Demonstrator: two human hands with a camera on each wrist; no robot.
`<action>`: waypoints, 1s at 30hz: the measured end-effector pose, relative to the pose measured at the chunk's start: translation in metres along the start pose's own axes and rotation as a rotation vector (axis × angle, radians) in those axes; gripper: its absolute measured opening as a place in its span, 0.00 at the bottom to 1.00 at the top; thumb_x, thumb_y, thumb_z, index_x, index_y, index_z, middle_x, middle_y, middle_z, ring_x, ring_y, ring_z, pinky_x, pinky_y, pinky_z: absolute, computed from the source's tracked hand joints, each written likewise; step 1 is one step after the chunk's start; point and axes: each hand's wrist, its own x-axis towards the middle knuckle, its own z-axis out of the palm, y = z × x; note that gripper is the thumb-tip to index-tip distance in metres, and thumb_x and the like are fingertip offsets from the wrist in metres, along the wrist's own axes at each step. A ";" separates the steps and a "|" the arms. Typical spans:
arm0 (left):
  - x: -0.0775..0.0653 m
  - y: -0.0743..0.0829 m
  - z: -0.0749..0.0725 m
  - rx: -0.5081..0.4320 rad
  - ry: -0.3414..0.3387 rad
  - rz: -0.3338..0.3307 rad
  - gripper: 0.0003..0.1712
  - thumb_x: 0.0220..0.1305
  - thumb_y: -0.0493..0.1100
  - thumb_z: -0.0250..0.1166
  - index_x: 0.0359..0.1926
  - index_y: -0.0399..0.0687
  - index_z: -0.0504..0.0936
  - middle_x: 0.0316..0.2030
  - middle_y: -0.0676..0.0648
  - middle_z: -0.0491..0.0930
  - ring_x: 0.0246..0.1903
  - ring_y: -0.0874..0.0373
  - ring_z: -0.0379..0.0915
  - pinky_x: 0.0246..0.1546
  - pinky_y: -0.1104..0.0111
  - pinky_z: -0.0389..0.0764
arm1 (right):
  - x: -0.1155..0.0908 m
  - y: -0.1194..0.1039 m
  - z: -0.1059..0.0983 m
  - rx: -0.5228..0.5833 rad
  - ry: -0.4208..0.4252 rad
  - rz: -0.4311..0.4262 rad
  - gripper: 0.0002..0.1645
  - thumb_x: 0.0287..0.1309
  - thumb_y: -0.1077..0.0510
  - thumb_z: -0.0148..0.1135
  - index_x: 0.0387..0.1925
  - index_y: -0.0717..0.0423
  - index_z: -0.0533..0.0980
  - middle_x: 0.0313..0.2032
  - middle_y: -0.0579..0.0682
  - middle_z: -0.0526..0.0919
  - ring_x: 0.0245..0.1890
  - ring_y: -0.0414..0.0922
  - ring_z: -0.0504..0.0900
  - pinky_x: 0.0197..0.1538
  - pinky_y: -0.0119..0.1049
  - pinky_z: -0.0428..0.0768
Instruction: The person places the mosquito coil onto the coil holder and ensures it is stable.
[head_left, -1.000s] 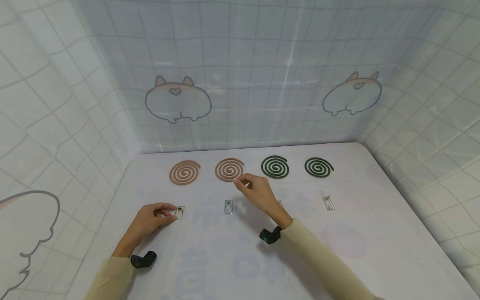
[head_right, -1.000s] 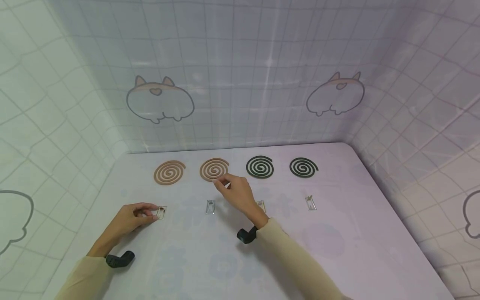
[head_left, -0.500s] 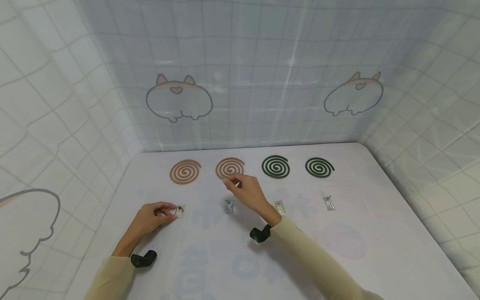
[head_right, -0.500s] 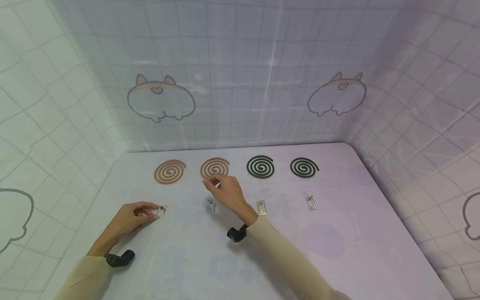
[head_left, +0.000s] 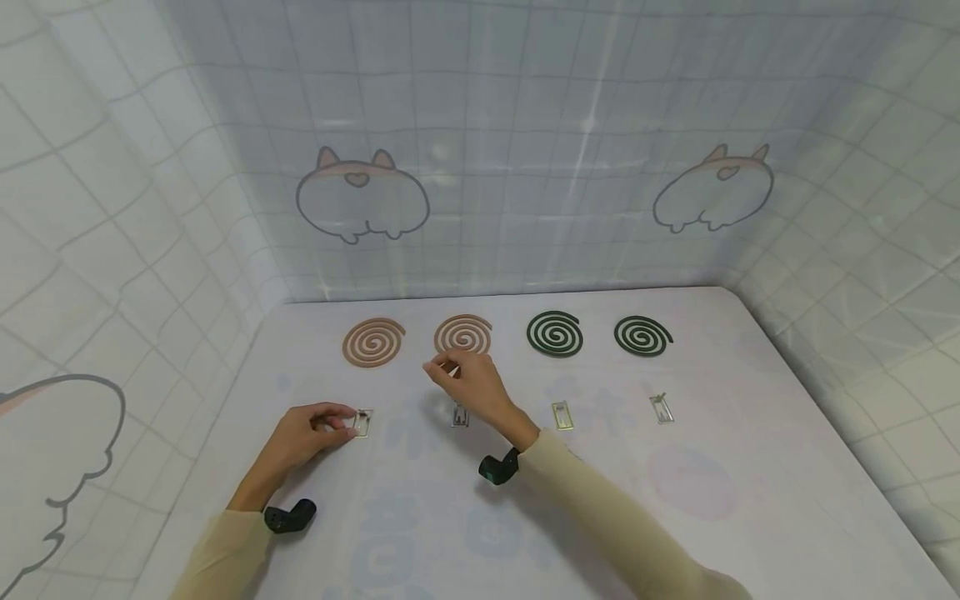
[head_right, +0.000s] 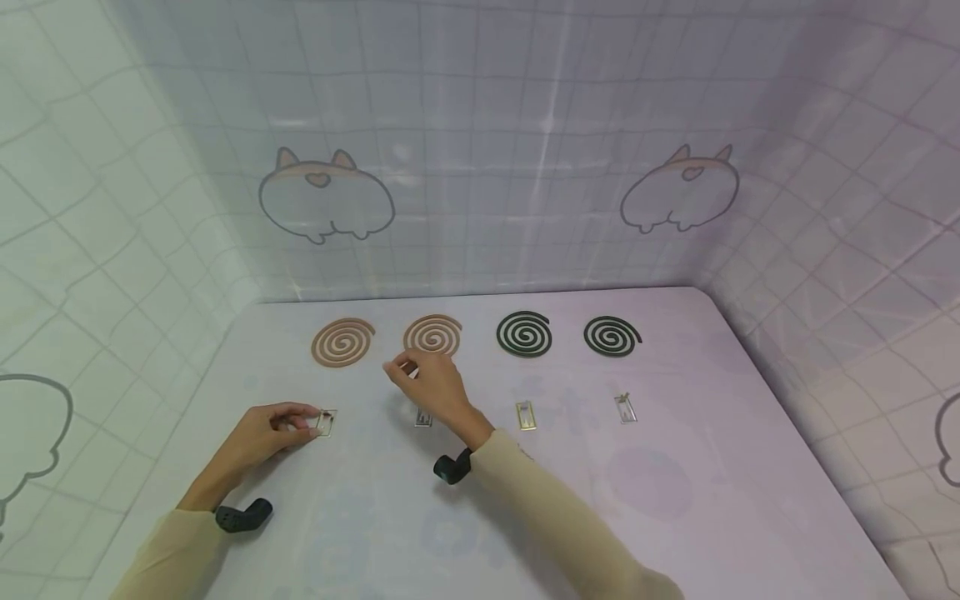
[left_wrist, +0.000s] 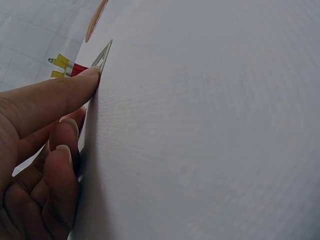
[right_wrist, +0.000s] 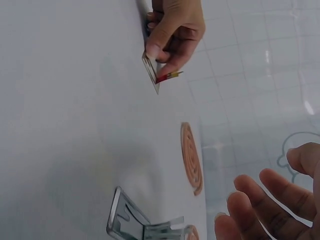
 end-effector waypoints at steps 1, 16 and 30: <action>0.000 0.000 0.000 0.000 0.000 0.001 0.24 0.58 0.52 0.78 0.51 0.44 0.87 0.34 0.48 0.82 0.24 0.60 0.69 0.23 0.70 0.71 | 0.001 0.000 0.002 -0.001 -0.003 0.001 0.17 0.72 0.42 0.61 0.47 0.47 0.86 0.35 0.38 0.86 0.32 0.34 0.81 0.38 0.32 0.79; 0.002 0.001 0.001 -0.017 -0.004 0.004 0.23 0.58 0.50 0.79 0.50 0.43 0.87 0.33 0.48 0.81 0.23 0.61 0.69 0.22 0.70 0.72 | 0.014 -0.003 0.020 -0.019 -0.026 -0.001 0.15 0.70 0.43 0.65 0.45 0.48 0.86 0.38 0.43 0.88 0.33 0.34 0.82 0.36 0.28 0.79; 0.000 0.002 0.001 -0.036 -0.001 -0.016 0.24 0.58 0.50 0.79 0.51 0.42 0.87 0.34 0.47 0.82 0.24 0.60 0.70 0.23 0.69 0.74 | 0.025 0.001 0.039 -0.044 -0.066 -0.028 0.16 0.71 0.42 0.64 0.46 0.47 0.86 0.39 0.43 0.89 0.34 0.33 0.82 0.34 0.27 0.77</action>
